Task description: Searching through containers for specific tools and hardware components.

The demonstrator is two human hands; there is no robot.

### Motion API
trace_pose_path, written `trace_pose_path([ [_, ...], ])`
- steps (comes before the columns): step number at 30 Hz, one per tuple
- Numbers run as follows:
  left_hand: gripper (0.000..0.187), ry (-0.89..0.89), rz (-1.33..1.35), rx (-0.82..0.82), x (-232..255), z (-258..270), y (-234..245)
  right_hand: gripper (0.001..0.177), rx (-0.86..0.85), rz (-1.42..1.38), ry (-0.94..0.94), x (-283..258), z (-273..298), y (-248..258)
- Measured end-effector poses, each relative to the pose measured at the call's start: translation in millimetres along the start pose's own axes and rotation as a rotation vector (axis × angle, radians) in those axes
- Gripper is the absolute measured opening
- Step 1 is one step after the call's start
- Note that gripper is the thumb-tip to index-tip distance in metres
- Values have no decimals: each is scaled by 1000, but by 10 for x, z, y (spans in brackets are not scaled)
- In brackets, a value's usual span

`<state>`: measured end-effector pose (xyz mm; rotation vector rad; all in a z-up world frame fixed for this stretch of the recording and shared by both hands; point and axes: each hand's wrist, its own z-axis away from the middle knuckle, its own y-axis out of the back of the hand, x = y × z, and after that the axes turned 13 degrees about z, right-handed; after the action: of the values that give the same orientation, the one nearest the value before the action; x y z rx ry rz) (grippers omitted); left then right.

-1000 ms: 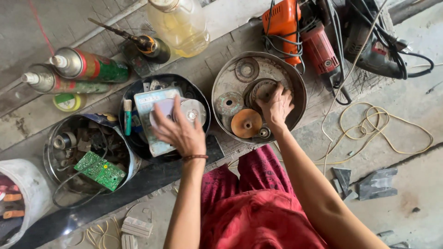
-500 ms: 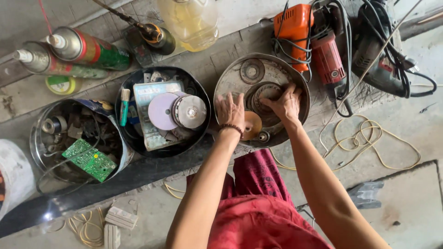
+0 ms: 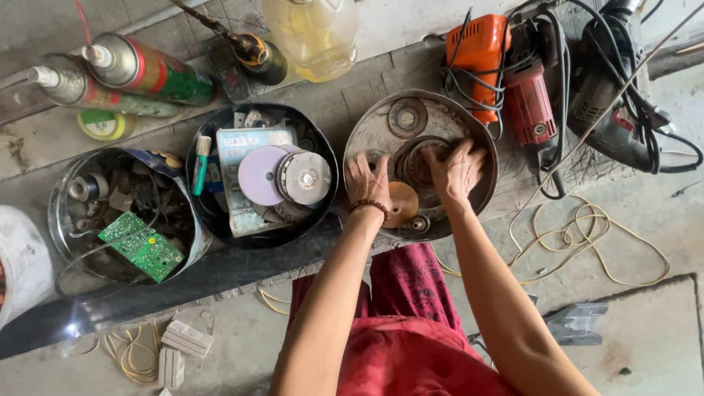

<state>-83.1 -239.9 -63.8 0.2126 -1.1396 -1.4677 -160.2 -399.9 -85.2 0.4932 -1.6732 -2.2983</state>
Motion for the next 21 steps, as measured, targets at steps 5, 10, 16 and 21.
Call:
trace_pose_path([
  [5,47,-46,84,350,-252,-254,-476,86,324,-49,162,-99,-205,-405],
  [10,88,174,275,37,314,40,535,82,51,-302,49,-440,-463,-429],
  [16,70,30,57,144,173,-99,173,82,49,-151,23,-523,-555,-511],
  [21,26,-24,-157,239,-54,-253,-388,76,-131,-181,-61,-512,-654,-560],
])
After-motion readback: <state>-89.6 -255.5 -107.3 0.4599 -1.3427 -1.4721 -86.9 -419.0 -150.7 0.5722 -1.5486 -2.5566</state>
